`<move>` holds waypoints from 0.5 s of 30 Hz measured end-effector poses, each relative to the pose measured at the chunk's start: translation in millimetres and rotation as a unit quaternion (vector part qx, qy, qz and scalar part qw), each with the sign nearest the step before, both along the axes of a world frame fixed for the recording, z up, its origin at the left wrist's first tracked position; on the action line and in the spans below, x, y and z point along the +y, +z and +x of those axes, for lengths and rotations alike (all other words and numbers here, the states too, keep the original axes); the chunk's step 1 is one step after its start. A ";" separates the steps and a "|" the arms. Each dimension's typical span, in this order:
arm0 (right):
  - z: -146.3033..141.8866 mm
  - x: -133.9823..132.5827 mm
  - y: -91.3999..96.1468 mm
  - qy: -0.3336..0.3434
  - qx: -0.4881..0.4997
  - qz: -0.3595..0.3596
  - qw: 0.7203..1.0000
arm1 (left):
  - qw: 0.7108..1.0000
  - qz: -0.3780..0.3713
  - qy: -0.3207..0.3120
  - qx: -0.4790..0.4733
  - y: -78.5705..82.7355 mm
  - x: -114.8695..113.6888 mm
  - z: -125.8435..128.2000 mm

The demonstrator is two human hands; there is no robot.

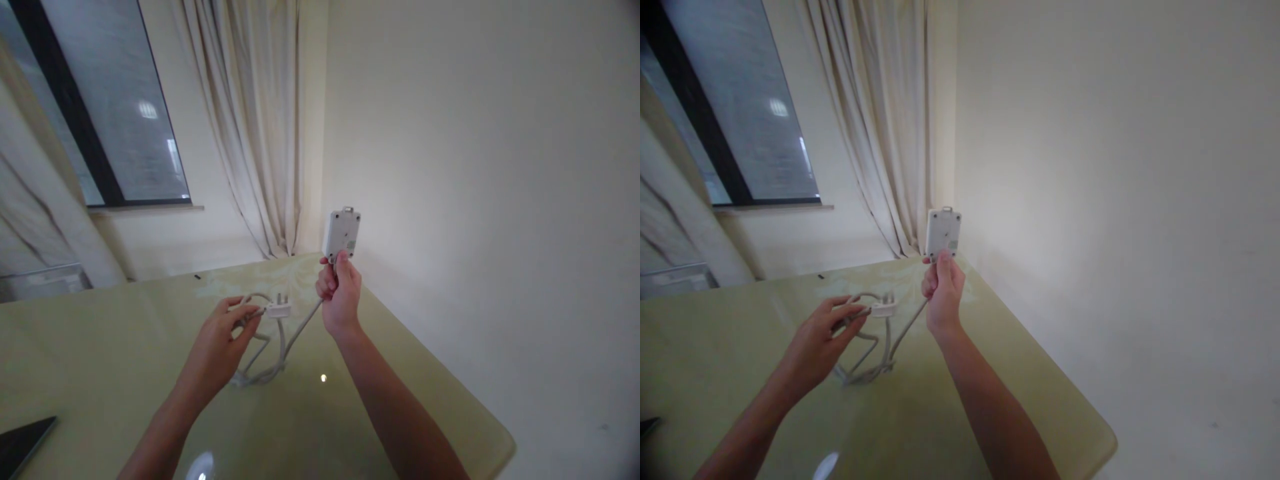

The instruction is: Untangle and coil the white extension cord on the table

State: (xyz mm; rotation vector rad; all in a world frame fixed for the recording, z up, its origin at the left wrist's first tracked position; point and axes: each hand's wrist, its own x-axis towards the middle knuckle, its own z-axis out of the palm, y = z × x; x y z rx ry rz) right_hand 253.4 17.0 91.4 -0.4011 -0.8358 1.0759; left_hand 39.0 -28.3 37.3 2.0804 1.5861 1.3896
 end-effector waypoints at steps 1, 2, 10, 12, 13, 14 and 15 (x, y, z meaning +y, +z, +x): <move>4.8 5.4 -0.6 -0.009 -0.007 0.000 1.000 | 0.999 0.021 0.022 -0.024 1.7 1.6 -3.9; 10.3 11.2 -1.4 -0.021 -0.015 -0.001 1.000 | 0.996 0.036 0.044 -0.062 3.7 2.9 -8.3; 70.2 47.3 -3.9 -0.126 -0.010 -0.051 0.991 | 0.774 0.116 0.180 -0.596 7.2 15.6 -86.1; 83.5 51.6 -4.3 -0.171 0.009 -0.067 0.983 | 0.726 0.047 0.203 -0.656 -1.7 19.0 -113.3; 88.2 53.3 -4.9 -0.194 0.017 -0.072 0.978 | 0.716 0.027 0.209 -0.666 -7.7 20.8 -124.6; 91.3 54.5 -5.6 -0.217 0.021 -0.073 0.973 | 0.712 0.013 0.214 -0.669 -14.4 22.8 -133.4; 92.8 55.4 -6.5 -0.237 0.019 -0.068 0.969 | 0.730 0.014 0.211 -0.650 -21.4 24.9 -139.7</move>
